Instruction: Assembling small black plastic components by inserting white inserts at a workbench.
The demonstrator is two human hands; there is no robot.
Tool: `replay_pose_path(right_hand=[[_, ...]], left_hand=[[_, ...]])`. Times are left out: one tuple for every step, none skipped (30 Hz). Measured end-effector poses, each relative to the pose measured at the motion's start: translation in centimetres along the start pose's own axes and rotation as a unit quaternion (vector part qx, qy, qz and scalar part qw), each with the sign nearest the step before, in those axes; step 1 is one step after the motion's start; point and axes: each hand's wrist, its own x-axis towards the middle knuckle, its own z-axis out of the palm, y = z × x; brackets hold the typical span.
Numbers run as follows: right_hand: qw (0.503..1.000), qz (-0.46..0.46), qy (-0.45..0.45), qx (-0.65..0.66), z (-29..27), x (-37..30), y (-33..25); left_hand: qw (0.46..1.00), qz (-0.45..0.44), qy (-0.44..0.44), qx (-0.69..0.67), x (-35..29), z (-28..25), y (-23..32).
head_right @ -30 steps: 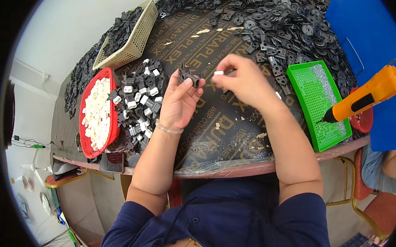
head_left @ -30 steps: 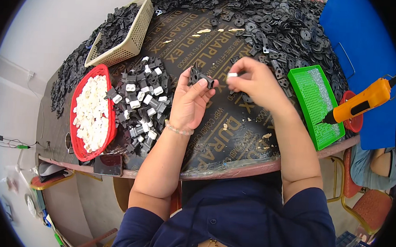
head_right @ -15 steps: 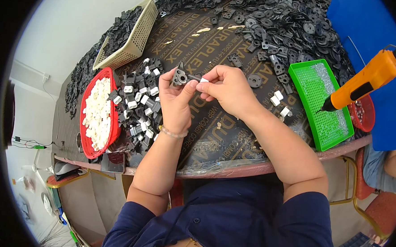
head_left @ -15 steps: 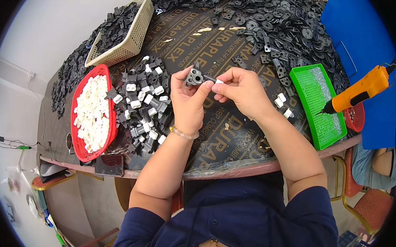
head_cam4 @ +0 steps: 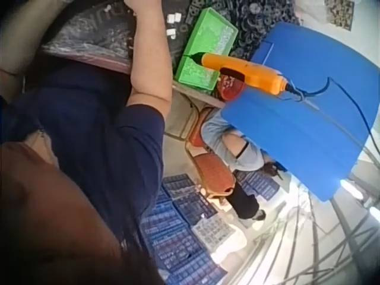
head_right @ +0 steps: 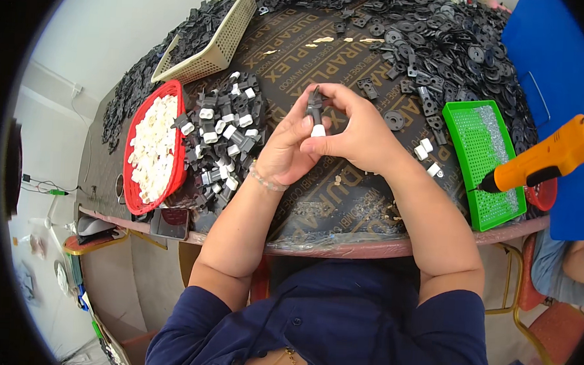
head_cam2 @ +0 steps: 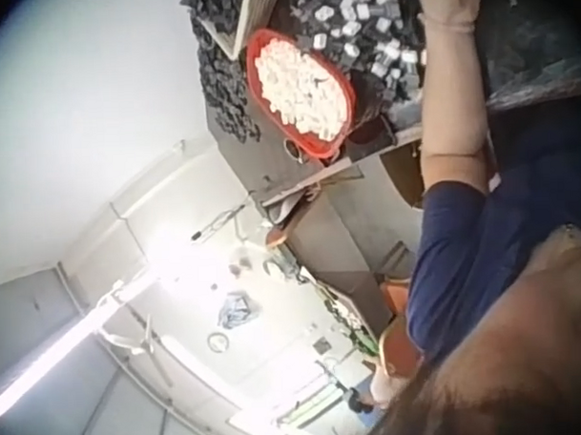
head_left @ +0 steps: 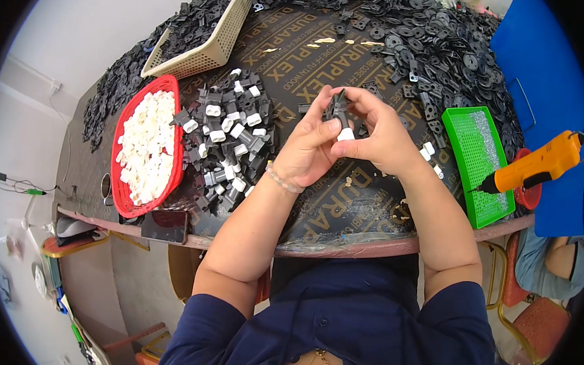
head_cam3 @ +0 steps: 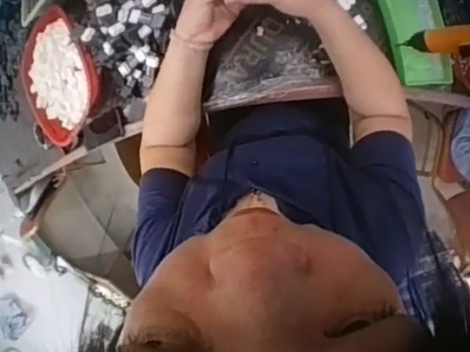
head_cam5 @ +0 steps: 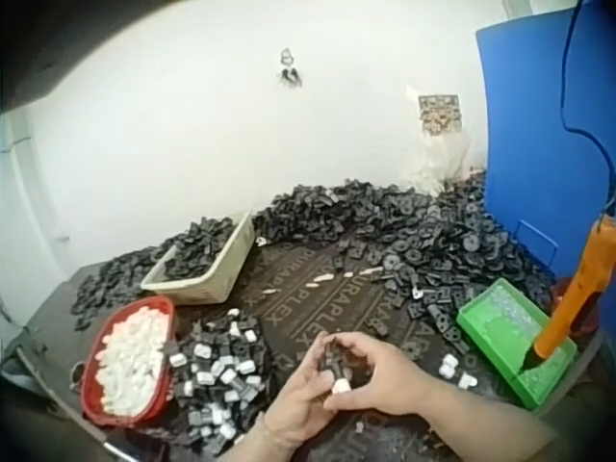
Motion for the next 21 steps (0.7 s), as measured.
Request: replay_pose_path(right_hand=[[1.000, 0.006, 0.011, 0.003, 0.3, 0.1, -0.5], [0.999, -0.015, 0.030, 0.012, 0.5, 0.2, -1.0], [0.999, -0.015, 0.029, 0.010, 0.7, 0.2, -0.7], [0.998, -0.026, 0.051, -0.023, 0.7, 0.3, -0.1], [0.995, -0.037, 0.073, -0.057, 0.7, 0.5, 0.1], [0.994, -0.007, 0.061, -0.092, 1.7, 0.8, -0.7], [0.994, -0.011, 0.051, -0.091, 2.7, 1.5, -1.7], [0.996, 0.025, 0.022, -0.083, 3.9, 2.2, -2.5], [0.995, 0.061, -0.004, -0.078, 5.0, 2.8, -3.1], [0.988, -0.038, 0.001, -0.150, 6.2, 3.9, -2.7], [0.976, -0.098, 0.000, -0.196, 7.5, 4.9, -2.8], [0.960, -0.152, -0.002, -0.234, 8.8, 6.3, -2.6], [0.940, -0.207, -0.002, -0.270, 10.4, 7.7, -2.0], [0.938, -0.233, -0.023, -0.257, 11.6, 9.1, -1.5], [0.934, -0.260, -0.043, -0.243, 12.9, 10.3, -1.1], [0.907, -0.293, -0.046, -0.300, 14.1, 11.4, -0.7], [0.888, -0.301, -0.045, -0.344, 15.4, 11.8, -0.7], [0.874, -0.302, -0.066, -0.376, 16.6, 12.5, -0.6], [0.857, -0.301, -0.086, -0.409, 17.5, 13.0, -0.5], [0.848, -0.300, -0.093, -0.427, 18.6, 13.5, -0.2], [0.839, -0.295, -0.098, -0.447, 19.0, 13.8, -0.2]], left_hand=[[1.000, 0.011, -0.011, -0.006, 0.1, -0.4, -0.1], [0.999, 0.004, -0.018, -0.043, 0.5, -0.4, -0.5], [0.999, 0.006, -0.018, -0.045, 0.6, -0.5, -0.6], [0.997, -0.009, 0.023, -0.069, 0.6, -0.5, -0.6], [0.993, -0.023, 0.063, -0.092, 0.9, -0.5, -0.7], [0.988, -0.023, 0.103, -0.114, 0.8, -0.8, -0.8], [0.986, -0.023, 0.088, -0.141, 1.1, -3.2, -1.6], [0.984, -0.013, 0.081, -0.158, 1.2, -4.9, -2.2], [0.982, -0.007, 0.070, -0.175, 1.3, -5.0, -2.3], [0.983, 0.029, 0.047, -0.176, 1.5, -5.0, -2.5], [0.982, 0.065, 0.026, -0.176, 1.5, -4.8, -2.5], [0.980, 0.075, 0.064, -0.170, 1.7, -5.4, -3.1], [0.977, 0.084, 0.102, -0.165, 1.8, -6.2, -3.5], [0.977, 0.086, 0.100, -0.167, 1.8, -6.7, -3.5], [0.975, 0.029, 0.077, -0.205, 1.6, -7.1, -3.4], [0.968, -0.030, 0.053, -0.242, 1.5, -7.1, -3.2], [0.968, -0.031, 0.051, -0.243, 1.4, -7.3, -3.0], [0.969, -0.034, 0.065, -0.235, 1.3, -7.4, -2.7], [0.970, -0.039, 0.079, -0.227, 1.4, -7.5, -2.6], [0.958, -0.045, 0.061, -0.276, 1.5, -8.7, -2.6], [0.958, -0.050, 0.057, -0.278, 1.4, -8.8, -2.3]])
